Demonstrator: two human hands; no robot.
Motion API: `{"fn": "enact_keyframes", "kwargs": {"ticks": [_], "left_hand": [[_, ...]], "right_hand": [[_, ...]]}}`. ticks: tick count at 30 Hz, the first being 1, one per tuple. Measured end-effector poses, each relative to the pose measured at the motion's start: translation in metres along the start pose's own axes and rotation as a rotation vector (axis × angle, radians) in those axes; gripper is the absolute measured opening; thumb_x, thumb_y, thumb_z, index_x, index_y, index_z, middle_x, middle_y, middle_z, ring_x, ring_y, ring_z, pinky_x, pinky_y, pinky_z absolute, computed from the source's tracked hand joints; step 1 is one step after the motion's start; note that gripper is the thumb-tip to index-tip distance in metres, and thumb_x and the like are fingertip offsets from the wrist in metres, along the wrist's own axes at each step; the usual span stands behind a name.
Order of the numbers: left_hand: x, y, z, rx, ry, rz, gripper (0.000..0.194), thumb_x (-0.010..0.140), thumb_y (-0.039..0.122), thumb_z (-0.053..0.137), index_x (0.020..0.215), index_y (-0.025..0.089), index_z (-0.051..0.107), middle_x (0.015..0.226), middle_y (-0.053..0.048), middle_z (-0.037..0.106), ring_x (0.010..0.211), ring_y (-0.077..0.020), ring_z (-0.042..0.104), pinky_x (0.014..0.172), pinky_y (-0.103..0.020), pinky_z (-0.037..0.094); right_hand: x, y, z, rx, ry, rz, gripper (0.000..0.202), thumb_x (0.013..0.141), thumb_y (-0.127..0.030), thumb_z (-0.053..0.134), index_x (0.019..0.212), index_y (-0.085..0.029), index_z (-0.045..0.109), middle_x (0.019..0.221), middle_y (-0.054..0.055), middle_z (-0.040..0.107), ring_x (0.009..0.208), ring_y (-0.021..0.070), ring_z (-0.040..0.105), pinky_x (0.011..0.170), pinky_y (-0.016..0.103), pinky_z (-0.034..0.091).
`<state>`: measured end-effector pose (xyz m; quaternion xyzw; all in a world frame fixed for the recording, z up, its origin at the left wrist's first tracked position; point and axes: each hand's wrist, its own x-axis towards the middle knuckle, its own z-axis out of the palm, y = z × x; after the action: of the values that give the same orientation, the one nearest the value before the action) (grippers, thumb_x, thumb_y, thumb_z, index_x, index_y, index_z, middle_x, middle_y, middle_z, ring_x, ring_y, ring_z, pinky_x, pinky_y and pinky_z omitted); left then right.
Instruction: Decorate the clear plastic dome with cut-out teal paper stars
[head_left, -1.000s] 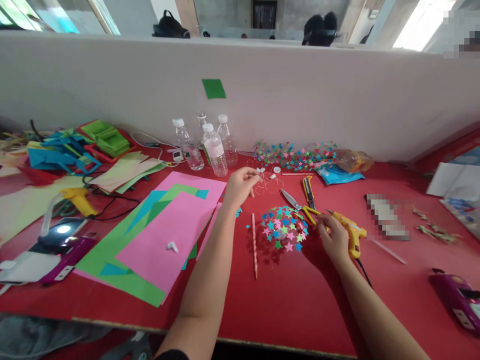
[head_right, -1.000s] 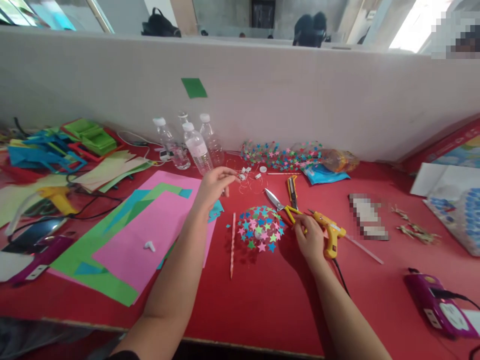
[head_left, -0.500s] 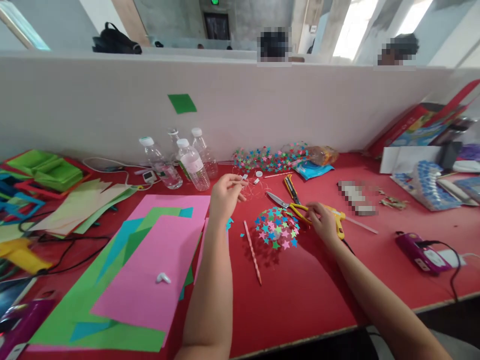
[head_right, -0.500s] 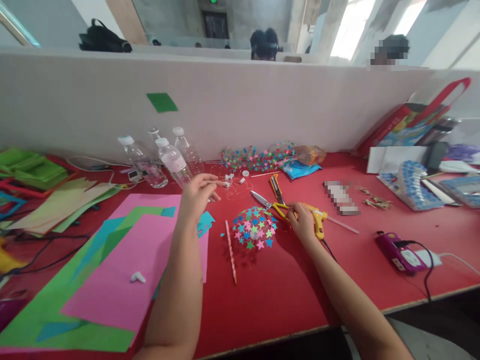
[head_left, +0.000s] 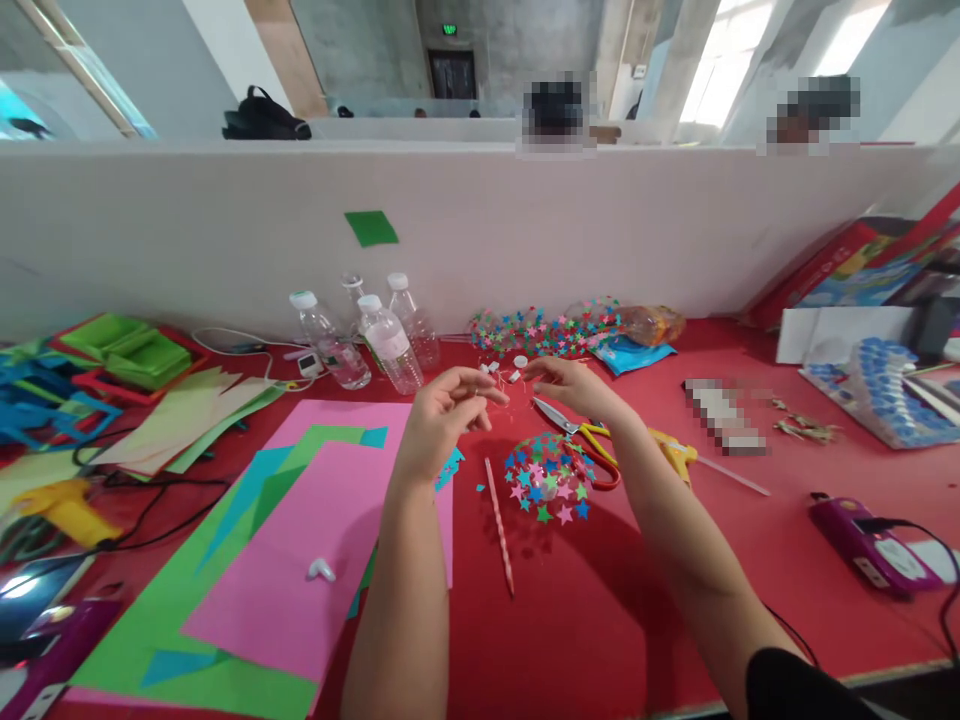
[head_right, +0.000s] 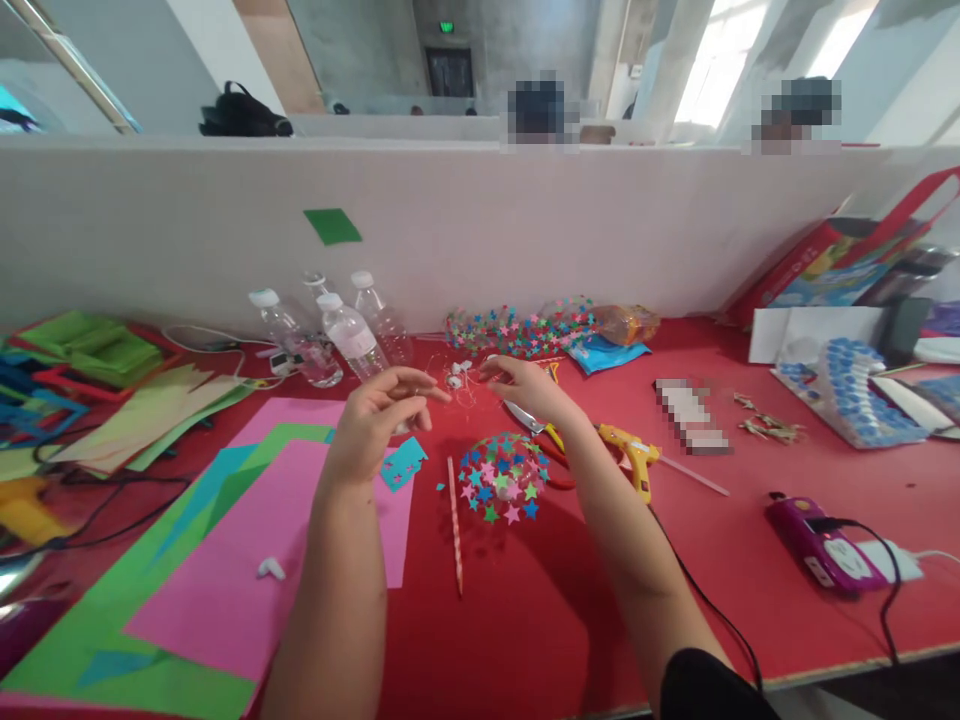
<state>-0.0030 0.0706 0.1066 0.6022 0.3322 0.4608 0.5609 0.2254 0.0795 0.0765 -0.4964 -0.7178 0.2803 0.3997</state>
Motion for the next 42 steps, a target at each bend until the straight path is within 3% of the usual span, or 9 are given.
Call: {"fn": "enact_keyframes", "kwargs": {"ticks": [3,7,14,19,24,29,35,38,42], "left_hand": [[-0.006,0.003,0.011,-0.011,-0.176,-0.032,0.015,0.072,0.017,0.063,0.083,0.025,0.069,0.080,-0.004,0.075,0.049,-0.0119,0.058,0.051,-0.027,0.046],[-0.013,0.003,0.023,-0.016,-0.313,-0.080,0.015,0.072,0.016,0.062,0.080,0.025,0.070,0.074,-0.004,0.074,0.047,-0.0122,0.057,0.049,-0.028,0.045],[0.009,-0.016,0.012,0.065,0.153,-0.039,0.013,0.070,0.017,0.060,0.077,0.024,0.069,0.075,-0.002,0.074,0.048,-0.0100,0.053,0.046,-0.023,0.041],[0.017,-0.030,0.011,0.366,0.194,-0.028,0.021,0.075,0.017,0.056,0.085,0.022,0.073,0.085,-0.002,0.076,0.056,-0.0117,0.060,0.057,-0.024,0.049],[0.017,-0.029,0.021,0.348,0.238,0.036,0.027,0.083,0.026,0.059,0.105,0.018,0.072,0.100,-0.006,0.075,0.061,-0.0116,0.062,0.061,-0.024,0.052],[0.036,-0.034,0.043,0.344,0.140,0.140,0.040,0.076,0.021,0.067,0.116,0.018,0.066,0.106,-0.006,0.072,0.073,-0.0130,0.064,0.071,-0.026,0.052],[0.061,-0.046,0.042,0.264,0.075,0.246,0.016,0.079,0.026,0.062,0.091,0.017,0.067,0.084,-0.004,0.071,0.077,-0.0160,0.065,0.067,-0.025,0.051],[0.064,-0.050,0.036,0.189,0.142,0.147,0.018,0.084,0.033,0.062,0.081,0.016,0.067,0.068,-0.001,0.065,0.061,-0.0120,0.059,0.055,-0.021,0.045],[0.065,-0.052,0.032,0.061,0.218,0.079,0.021,0.084,0.035,0.063,0.089,0.015,0.070,0.076,-0.003,0.069,0.053,-0.0082,0.056,0.046,-0.019,0.039]], "right_hand": [[0.008,0.004,0.018,0.006,-0.078,-0.041,0.034,0.079,-0.013,0.062,0.111,-0.023,0.066,0.080,-0.003,0.067,0.064,0.0108,0.058,0.063,0.023,0.045],[0.012,0.014,0.029,-0.018,0.025,-0.016,0.009,0.078,-0.012,0.064,0.076,-0.021,0.066,0.065,-0.003,0.061,0.062,0.0126,0.055,0.062,0.024,0.040],[0.018,0.029,-0.004,0.187,0.367,0.030,0.032,0.100,-0.042,0.034,0.097,-0.024,0.060,0.102,0.006,0.071,0.090,0.0185,0.068,0.074,0.031,0.053],[0.010,0.015,-0.017,0.338,0.311,-0.150,0.020,0.096,-0.040,0.053,0.095,-0.025,0.066,0.132,0.002,0.066,0.131,0.0206,0.055,0.110,0.040,0.042],[0.004,0.002,-0.017,0.491,0.181,-0.280,0.023,0.095,-0.026,0.055,0.114,-0.030,0.066,0.147,-0.002,0.055,0.142,0.0188,0.043,0.117,0.042,0.035],[0.004,-0.008,-0.009,0.418,0.029,-0.342,0.027,0.094,-0.021,0.056,0.115,-0.028,0.070,0.136,0.001,0.063,0.136,0.0185,0.050,0.118,0.041,0.034],[0.003,-0.015,-0.001,0.339,-0.086,-0.410,0.028,0.095,-0.018,0.049,0.107,-0.026,0.074,0.117,0.002,0.073,0.131,0.0176,0.053,0.115,0.041,0.038],[0.006,-0.003,-0.001,0.459,0.089,-0.277,0.027,0.092,-0.018,0.051,0.101,-0.026,0.075,0.109,0.001,0.075,0.116,0.0179,0.063,0.107,0.040,0.046],[0.014,0.021,-0.003,0.557,0.335,-0.024,0.019,0.084,-0.020,0.060,0.096,-0.024,0.074,0.096,0.000,0.076,0.094,0.0167,0.069,0.092,0.036,0.053]]}}
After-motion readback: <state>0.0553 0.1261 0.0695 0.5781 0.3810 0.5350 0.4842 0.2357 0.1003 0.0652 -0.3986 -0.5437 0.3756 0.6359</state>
